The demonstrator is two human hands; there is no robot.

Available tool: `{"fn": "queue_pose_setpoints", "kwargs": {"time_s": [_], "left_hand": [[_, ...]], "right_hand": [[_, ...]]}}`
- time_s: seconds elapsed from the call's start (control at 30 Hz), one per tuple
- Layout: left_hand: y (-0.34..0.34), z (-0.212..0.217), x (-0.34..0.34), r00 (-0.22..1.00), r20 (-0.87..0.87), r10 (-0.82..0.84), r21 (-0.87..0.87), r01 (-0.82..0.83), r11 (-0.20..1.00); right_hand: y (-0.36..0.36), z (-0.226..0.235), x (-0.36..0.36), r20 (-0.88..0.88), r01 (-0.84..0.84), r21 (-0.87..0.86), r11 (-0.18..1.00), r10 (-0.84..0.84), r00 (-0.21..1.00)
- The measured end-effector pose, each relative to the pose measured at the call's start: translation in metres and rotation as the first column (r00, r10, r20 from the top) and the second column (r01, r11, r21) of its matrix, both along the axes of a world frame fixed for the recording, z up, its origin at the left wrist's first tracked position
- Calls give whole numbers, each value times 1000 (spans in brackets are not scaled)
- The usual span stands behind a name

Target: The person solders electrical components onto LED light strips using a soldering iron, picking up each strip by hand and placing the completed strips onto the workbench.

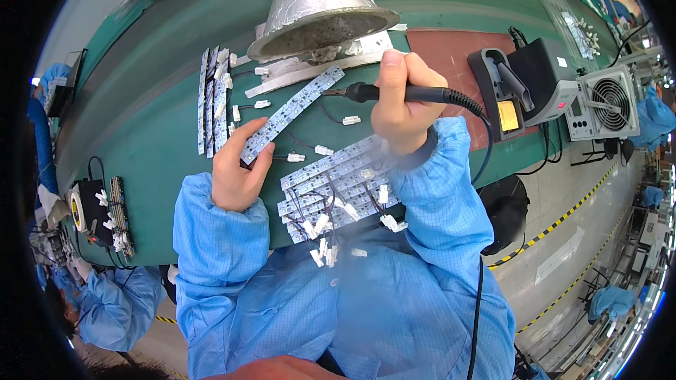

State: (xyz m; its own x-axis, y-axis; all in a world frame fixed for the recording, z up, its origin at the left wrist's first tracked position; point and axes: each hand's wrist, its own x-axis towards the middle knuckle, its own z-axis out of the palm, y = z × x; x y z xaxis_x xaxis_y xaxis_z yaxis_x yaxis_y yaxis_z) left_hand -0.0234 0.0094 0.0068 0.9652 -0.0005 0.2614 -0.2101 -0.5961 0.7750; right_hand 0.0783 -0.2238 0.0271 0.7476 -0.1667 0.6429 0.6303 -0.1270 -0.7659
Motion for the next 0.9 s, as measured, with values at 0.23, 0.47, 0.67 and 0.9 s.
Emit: {"fn": "queue_pose_setpoints", "kwargs": {"time_s": [0.23,0.47,0.67,0.9], "left_hand": [[1,-2,0,1000,8,-2,13,2,1000],[1,-4,0,1000,2,-6,12,6,1000],[3,-3,-1,1000,4,-20,-23,20,1000],[7,-2,2,999,-41,-28,0,28,1000]], "right_hand": [[-4,-3,4,-9,6,35,999,-6,1000],[-13,1,11,12,121,40,992,-122,992],[-23,-2,23,-67,202,63,977,-198,978],[-20,-9,25,-60,137,64,989,-133,989]]}}
